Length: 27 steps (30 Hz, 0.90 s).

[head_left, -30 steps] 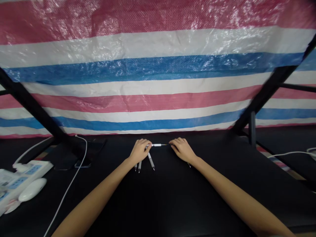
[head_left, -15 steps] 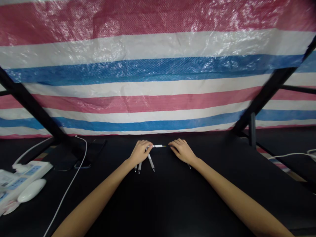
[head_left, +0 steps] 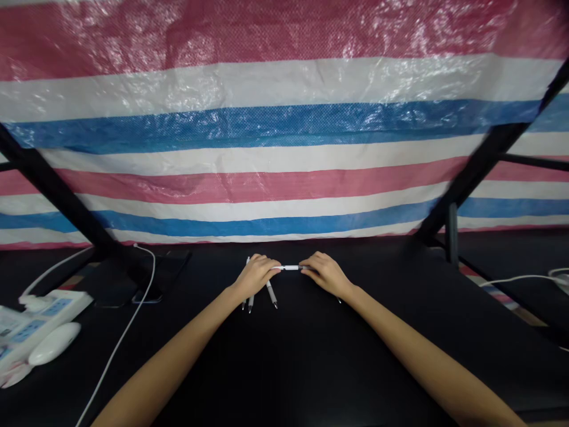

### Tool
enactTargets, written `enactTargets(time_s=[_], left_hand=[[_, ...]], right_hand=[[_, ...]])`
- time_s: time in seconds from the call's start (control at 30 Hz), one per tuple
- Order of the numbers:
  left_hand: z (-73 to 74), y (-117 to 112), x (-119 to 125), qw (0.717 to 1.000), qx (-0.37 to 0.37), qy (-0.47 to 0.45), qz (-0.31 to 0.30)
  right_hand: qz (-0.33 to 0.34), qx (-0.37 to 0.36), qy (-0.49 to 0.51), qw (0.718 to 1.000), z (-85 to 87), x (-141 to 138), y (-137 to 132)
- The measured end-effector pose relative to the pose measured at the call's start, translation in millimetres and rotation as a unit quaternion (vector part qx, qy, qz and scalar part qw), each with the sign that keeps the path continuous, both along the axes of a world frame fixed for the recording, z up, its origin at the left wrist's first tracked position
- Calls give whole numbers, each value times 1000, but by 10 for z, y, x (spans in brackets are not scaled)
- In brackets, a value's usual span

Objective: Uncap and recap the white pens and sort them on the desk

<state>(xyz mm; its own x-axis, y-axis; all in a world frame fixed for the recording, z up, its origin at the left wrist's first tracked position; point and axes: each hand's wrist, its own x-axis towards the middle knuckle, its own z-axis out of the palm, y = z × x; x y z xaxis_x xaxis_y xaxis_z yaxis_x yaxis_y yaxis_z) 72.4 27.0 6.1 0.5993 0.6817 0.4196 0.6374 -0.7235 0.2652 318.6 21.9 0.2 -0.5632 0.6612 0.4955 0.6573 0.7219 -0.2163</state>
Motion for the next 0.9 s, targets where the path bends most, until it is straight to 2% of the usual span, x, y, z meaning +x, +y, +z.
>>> enactTargets(time_s=[0.37,0.7,0.9], left_hand=[[-6,10,0,1000,-14,-21,-12],[-92,74,-49,992,-50,-113,16],[-85,79,-48,993,-51,-108,25]], right_hand=[[26,-27,-11,999,44,-24,-15],[5,-97,-4,995,14,0,34],[-2,-94,-9,996,17,1,32]])
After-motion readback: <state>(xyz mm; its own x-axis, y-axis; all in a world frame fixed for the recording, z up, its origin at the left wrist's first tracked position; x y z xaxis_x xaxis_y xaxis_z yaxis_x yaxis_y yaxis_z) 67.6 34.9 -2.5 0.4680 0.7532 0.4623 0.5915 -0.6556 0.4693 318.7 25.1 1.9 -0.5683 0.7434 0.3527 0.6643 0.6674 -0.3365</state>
